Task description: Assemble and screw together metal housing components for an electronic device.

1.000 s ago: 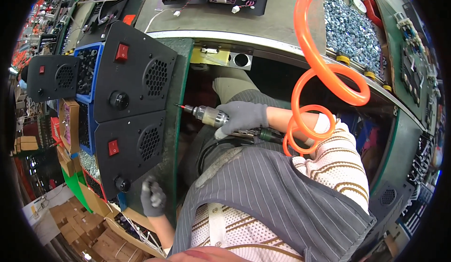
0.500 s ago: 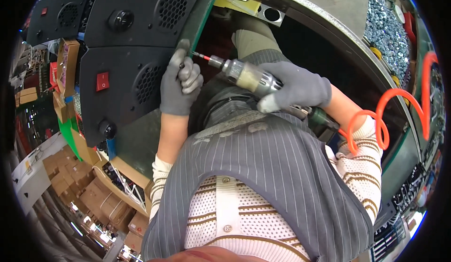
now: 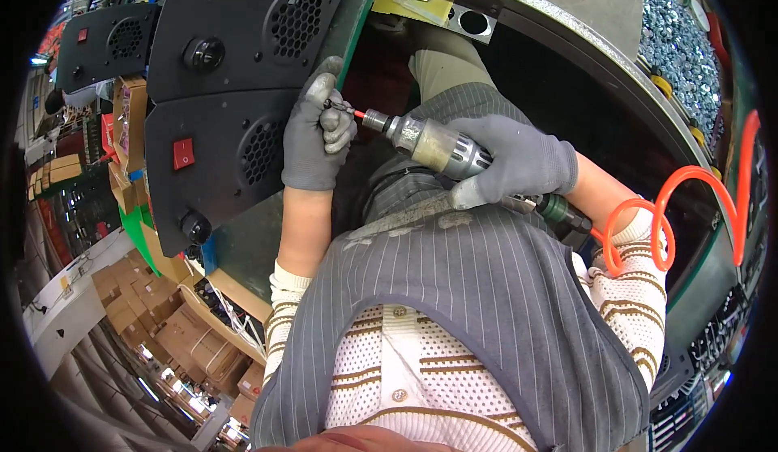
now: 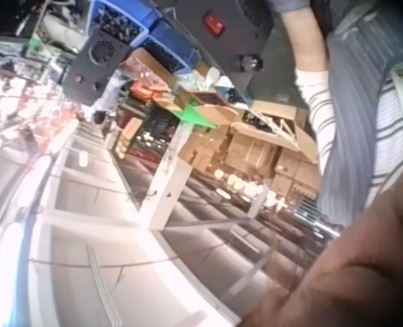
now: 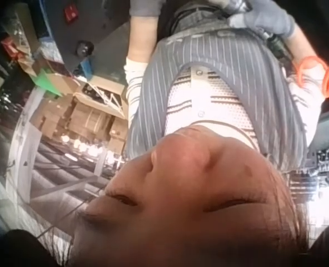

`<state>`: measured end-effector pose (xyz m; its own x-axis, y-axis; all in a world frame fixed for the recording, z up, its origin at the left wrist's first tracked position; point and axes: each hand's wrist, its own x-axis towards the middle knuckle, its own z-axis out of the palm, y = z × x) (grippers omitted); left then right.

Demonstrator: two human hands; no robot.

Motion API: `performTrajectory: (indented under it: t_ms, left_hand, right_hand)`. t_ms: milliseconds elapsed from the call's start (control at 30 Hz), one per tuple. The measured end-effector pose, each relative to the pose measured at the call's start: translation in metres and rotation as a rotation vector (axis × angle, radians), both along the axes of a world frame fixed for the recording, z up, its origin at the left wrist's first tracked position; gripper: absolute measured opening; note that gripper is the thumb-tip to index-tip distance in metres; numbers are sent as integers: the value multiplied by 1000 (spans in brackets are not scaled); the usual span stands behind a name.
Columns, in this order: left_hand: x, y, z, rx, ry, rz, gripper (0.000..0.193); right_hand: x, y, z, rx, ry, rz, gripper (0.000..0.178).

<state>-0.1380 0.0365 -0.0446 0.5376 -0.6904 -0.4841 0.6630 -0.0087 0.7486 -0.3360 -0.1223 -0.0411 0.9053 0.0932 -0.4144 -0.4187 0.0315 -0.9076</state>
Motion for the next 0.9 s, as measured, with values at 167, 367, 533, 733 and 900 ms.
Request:
performTrajectory:
  t_ms: [167, 367, 533, 733, 900]
  left_hand:
    - [0, 2, 5, 140, -218, -63, 22]
    - [10, 2, 7, 327, -358, -216, 22]
    - [4, 12, 1, 254, -237, -177, 46]
    - [28, 110, 6, 215, -434, -891, 37]
    - [71, 145, 66, 753, -850, -1052, 38]
  right_hand:
    - [1, 1, 4, -61, 4, 22, 60]
    - [10, 4, 15, -397, 43, 113, 58]
    - [14, -1, 5, -356, -33, 71, 59]
    - [37, -36, -11, -383, -69, -118, 54]
    - [53, -54, -25, -484, -159, -157, 55]
